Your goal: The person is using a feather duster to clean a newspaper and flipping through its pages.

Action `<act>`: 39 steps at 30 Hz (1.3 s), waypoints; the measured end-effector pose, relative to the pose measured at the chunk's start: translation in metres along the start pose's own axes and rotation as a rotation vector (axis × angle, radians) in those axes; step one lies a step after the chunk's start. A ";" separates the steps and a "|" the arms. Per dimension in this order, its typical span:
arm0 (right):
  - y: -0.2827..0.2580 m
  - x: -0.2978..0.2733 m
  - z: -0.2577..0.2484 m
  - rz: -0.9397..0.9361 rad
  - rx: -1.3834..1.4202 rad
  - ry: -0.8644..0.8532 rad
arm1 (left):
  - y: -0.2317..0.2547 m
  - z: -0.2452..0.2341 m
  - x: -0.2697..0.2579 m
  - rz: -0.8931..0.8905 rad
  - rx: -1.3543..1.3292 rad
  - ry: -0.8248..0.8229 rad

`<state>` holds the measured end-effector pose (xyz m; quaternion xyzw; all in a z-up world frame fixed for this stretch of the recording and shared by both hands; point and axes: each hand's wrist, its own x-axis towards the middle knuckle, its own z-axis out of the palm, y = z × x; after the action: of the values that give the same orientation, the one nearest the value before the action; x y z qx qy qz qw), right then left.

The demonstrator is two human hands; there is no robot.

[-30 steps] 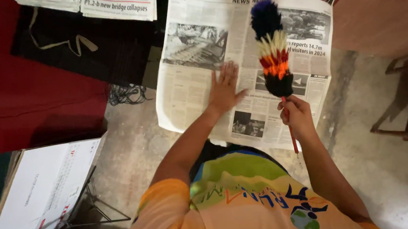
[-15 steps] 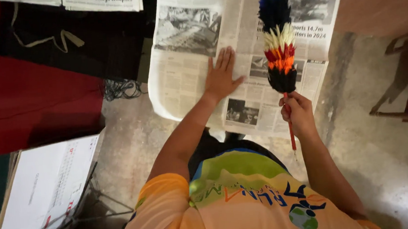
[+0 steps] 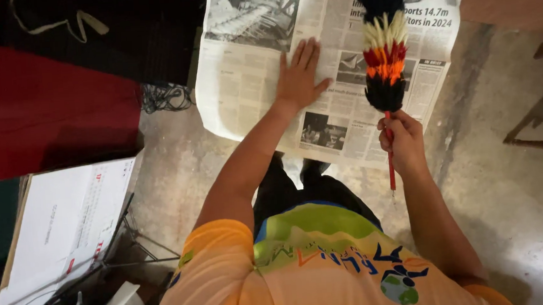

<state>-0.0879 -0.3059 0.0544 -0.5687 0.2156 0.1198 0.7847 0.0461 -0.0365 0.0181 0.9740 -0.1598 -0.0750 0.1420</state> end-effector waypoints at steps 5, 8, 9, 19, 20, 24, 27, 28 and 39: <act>0.018 -0.011 -0.009 -0.042 0.034 -0.004 | 0.016 -0.005 -0.051 0.045 -0.178 0.301; 0.005 -0.025 0.001 -0.054 -0.005 0.051 | 0.034 0.005 -0.113 0.082 -0.391 0.601; -0.004 -0.035 0.010 -0.014 -0.041 0.104 | 0.039 0.013 -0.138 0.086 -0.513 0.701; 0.052 -0.065 0.026 -0.003 0.024 0.133 | -0.005 0.195 -0.186 -0.811 -2.071 -0.032; 0.053 -0.067 0.037 -0.018 -0.057 0.117 | 0.000 0.176 -0.178 -0.773 -2.179 0.012; 0.084 -0.051 0.046 -0.027 -0.245 0.056 | 0.000 0.194 -0.152 -0.689 -2.057 0.267; 0.093 -0.040 0.053 -0.038 -0.378 0.137 | 0.007 0.164 -0.154 -0.895 -1.902 0.153; 0.097 -0.037 0.053 -0.041 -0.380 0.139 | 0.007 0.163 -0.156 -0.892 -1.905 0.152; 0.102 -0.029 0.051 -0.107 -0.676 0.234 | -0.001 0.140 -0.166 -0.609 -1.945 0.244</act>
<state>-0.1478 -0.2233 -0.0043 -0.8165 0.2219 0.0772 0.5273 -0.1358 -0.0159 -0.0987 0.4374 0.2395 -0.1052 0.8604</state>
